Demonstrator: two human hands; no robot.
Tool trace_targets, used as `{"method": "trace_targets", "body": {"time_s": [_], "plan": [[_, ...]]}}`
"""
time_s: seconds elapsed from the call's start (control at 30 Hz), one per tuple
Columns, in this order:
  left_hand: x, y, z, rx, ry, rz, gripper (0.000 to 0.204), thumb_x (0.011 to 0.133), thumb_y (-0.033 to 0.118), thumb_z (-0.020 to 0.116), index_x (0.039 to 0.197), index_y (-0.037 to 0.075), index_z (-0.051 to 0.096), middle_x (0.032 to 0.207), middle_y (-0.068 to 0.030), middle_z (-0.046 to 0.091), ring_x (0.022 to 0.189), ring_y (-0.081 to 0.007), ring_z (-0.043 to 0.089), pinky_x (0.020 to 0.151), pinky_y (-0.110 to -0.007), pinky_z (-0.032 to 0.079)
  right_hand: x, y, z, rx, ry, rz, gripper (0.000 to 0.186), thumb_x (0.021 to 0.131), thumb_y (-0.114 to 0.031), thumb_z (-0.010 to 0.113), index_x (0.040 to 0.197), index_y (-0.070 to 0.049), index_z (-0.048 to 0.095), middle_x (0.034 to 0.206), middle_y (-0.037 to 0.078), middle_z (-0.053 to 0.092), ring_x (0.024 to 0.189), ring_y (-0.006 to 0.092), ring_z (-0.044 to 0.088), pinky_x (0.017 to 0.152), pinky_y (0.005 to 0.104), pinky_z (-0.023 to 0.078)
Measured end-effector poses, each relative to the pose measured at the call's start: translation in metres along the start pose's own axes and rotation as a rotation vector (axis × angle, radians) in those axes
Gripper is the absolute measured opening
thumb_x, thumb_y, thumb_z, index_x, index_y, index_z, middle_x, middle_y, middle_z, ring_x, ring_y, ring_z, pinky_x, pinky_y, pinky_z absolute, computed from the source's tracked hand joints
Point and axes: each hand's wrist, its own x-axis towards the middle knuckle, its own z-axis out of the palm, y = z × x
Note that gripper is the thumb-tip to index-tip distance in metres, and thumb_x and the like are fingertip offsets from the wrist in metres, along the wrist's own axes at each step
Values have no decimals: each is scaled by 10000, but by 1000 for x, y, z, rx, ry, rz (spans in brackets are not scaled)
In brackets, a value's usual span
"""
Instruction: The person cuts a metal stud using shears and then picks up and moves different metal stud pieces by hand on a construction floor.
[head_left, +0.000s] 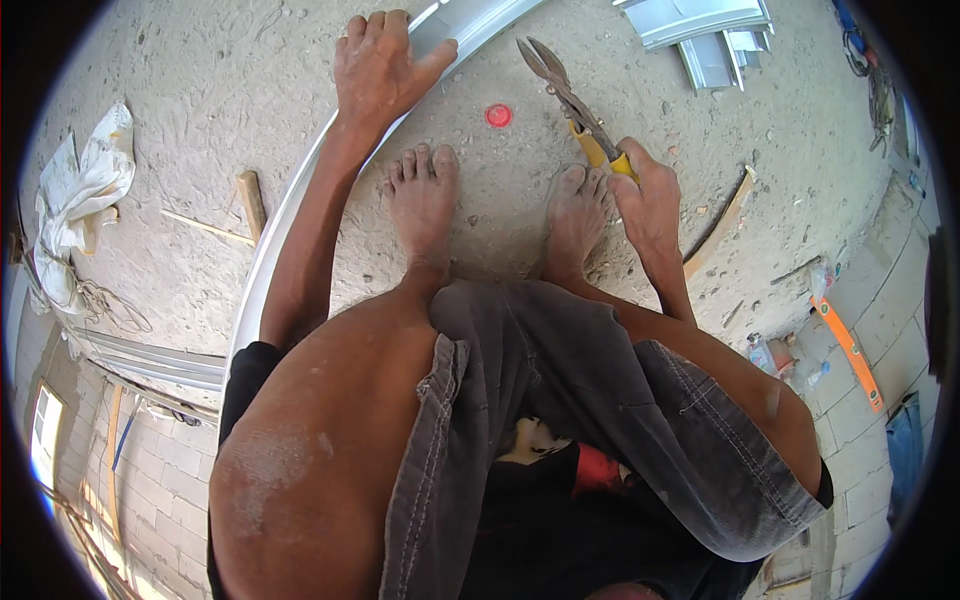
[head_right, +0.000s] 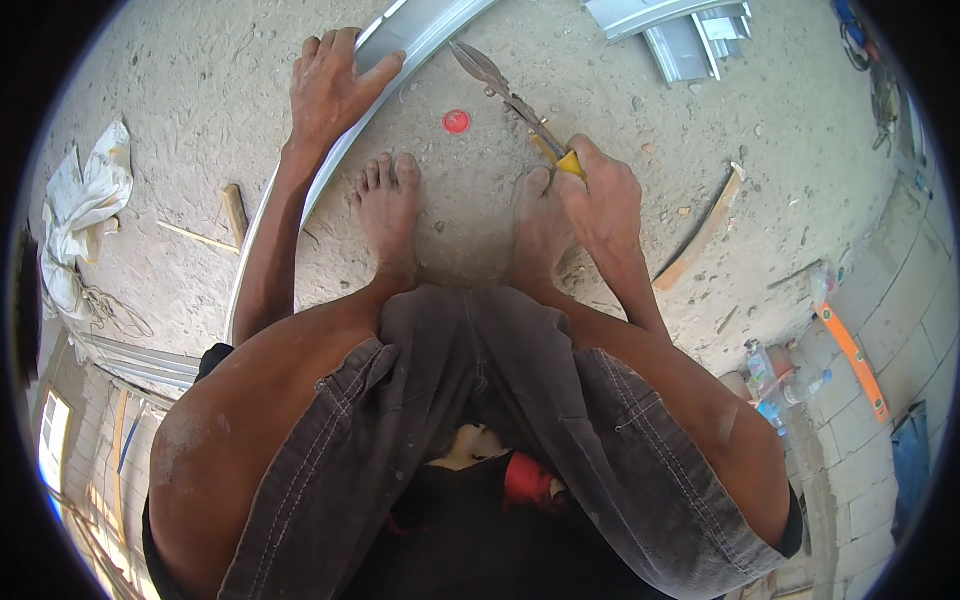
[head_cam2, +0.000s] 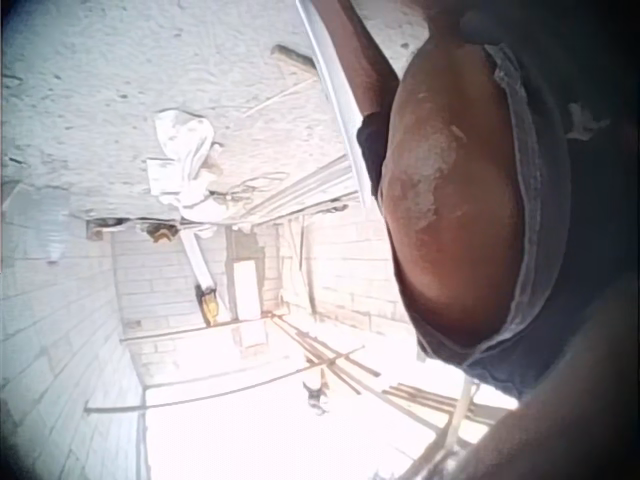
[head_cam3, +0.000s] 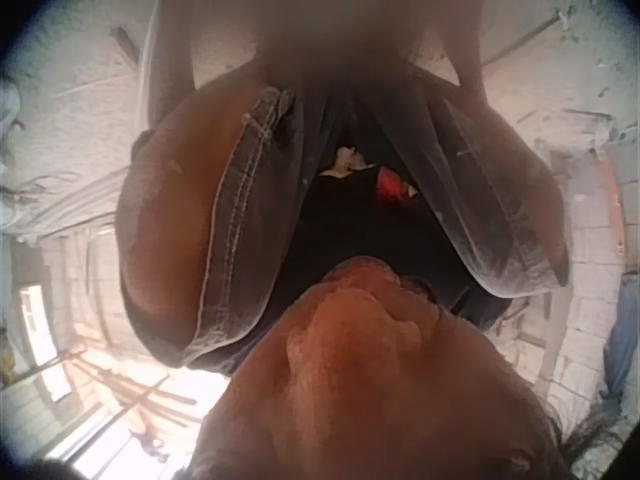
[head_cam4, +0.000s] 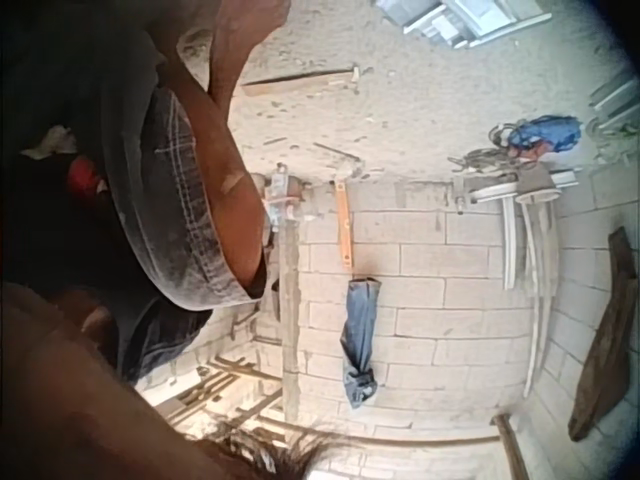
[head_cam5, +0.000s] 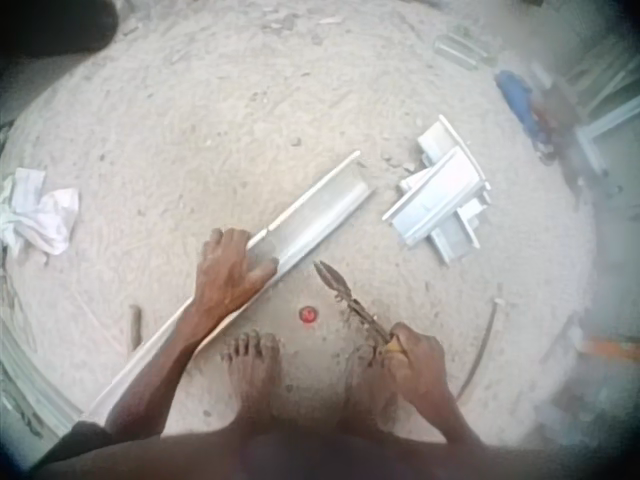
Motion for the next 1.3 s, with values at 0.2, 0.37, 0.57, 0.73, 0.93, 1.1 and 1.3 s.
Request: {"method": "trace_targets", "body": {"time_s": [0.2, 0.37, 0.57, 0.73, 0.93, 1.1, 1.3], "plan": [[-12, 15, 8, 166, 420, 103, 562, 777, 515, 657, 1044, 21, 640, 945, -159, 600, 882, -288, 521, 814, -434, 391, 7, -3, -2, 39, -18, 65, 229, 747, -156, 523, 922, -10, 542, 696, 270, 555, 714, 474, 554, 641, 513, 415], [-22, 20, 12, -46, 92, 47, 350, 916, 373, 583, 829, 41, 650, 812, -79, 624, 776, -230, 540, 771, -393, 408, 16, -11, -1, -2, -51, 67, 224, 770, -163, 520, 930, -9, 543, 695, 274, 560, 719, 477, 556, 651, 513, 419], [-22, 16, 19, -294, 93, -55, 401, 919, 427, 563, 799, 57, 663, 695, -74, 637, 562, -203, 560, 521, -359, 426, 27, -13, 12, -103, -91, -96, 335, 790, -171, 521, 1074, 3, 556, 726, 273, 590, 745, 466, 580, 689, 525, 435], [-19, 6, 27, -286, 45, -35, 469, 870, 503, 607, 724, 59, 642, 577, -47, 580, 483, -165, 481, 476, -351, 393, 28, -20, 6, -13, -180, 7, 388, 777, -157, 529, 1117, 28, 543, 777, 301, 601, 785, 477, 586, 725, 525, 439], [-15, 15, 29, -470, 45, -185, 496, 832, 499, 646, 605, 66, 559, 497, -4, 449, 475, -107, 375, 448, -314, 322, 28, -23, -1, 80, -235, 13, 419, 761, -155, 545, 1139, 24, 543, 787, 316, 586, 777, 500, 556, 696, 491, 435], [-7, 9, 7, -441, 72, -118, 487, 837, 455, 643, 562, 82, 493, 486, 12, 390, 481, -100, 326, 444, -318, 290, 22, -20, -13, 320, -313, 79, 376, 752, -121, 509, 1099, 21, 536, 670, 186, 545, 622, 310, 552, 589, 368, 426], [8, -3, -50, -392, 54, -93, 489, 871, 459, 590, 574, 74, 537, 443, -29, 450, 390, -136, 355, 382, -340, 304, 8, -6, -12, 599, -276, 151, 379, 742, -179, 448, 1057, 7, 546, 629, -2, 421, 499, 70, 380, 444, 235, 307]]}}
